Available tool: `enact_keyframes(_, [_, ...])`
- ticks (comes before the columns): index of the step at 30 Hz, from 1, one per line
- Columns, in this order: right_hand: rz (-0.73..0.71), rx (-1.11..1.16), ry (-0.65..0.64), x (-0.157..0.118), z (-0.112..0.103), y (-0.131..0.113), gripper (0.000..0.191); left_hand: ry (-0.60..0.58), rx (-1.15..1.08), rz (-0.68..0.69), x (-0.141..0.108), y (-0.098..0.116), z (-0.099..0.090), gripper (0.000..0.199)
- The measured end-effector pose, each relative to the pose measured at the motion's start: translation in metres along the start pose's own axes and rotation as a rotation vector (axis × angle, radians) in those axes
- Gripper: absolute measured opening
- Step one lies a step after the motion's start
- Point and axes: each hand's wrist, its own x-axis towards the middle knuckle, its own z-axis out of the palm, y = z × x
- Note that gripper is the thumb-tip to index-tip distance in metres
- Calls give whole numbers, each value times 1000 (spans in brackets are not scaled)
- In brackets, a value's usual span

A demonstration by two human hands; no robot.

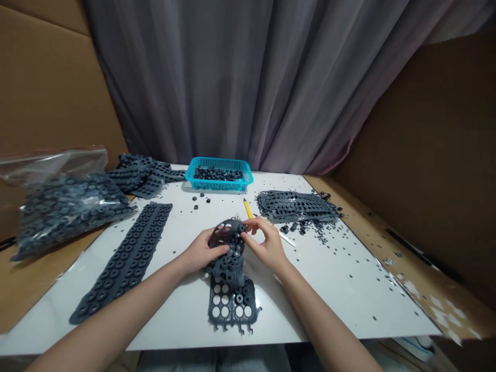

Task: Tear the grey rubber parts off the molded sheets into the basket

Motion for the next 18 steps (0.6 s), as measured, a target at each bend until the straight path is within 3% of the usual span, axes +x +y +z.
enact_keyframes(3, [154, 221, -77, -3, 4, 2, 11, -96, -22, -44, 1, 3, -8, 49])
enact_keyframes(6, [201, 332, -191, -7, 12, 1, 13, -139, -14, -81, 2, 7, -7, 38])
enact_keyframes(10, [179, 269, -281, -9, 18, -4, 16, -68, -96, -98, 3, 7, 5, 23])
enact_keyframes(14, [87, 140, -379, -8, 17, -6, 24, -15, -214, -128, 1, 5, 12, 20])
enact_keyframes(16, [109, 223, -409, -8, 16, -7, 31, -2, -263, -160, 0, 4, 14, 21])
enact_keyframes(18, [243, 471, -414, -8, 18, -8, 32, 7, -316, -199, 0, 4, 15, 23])
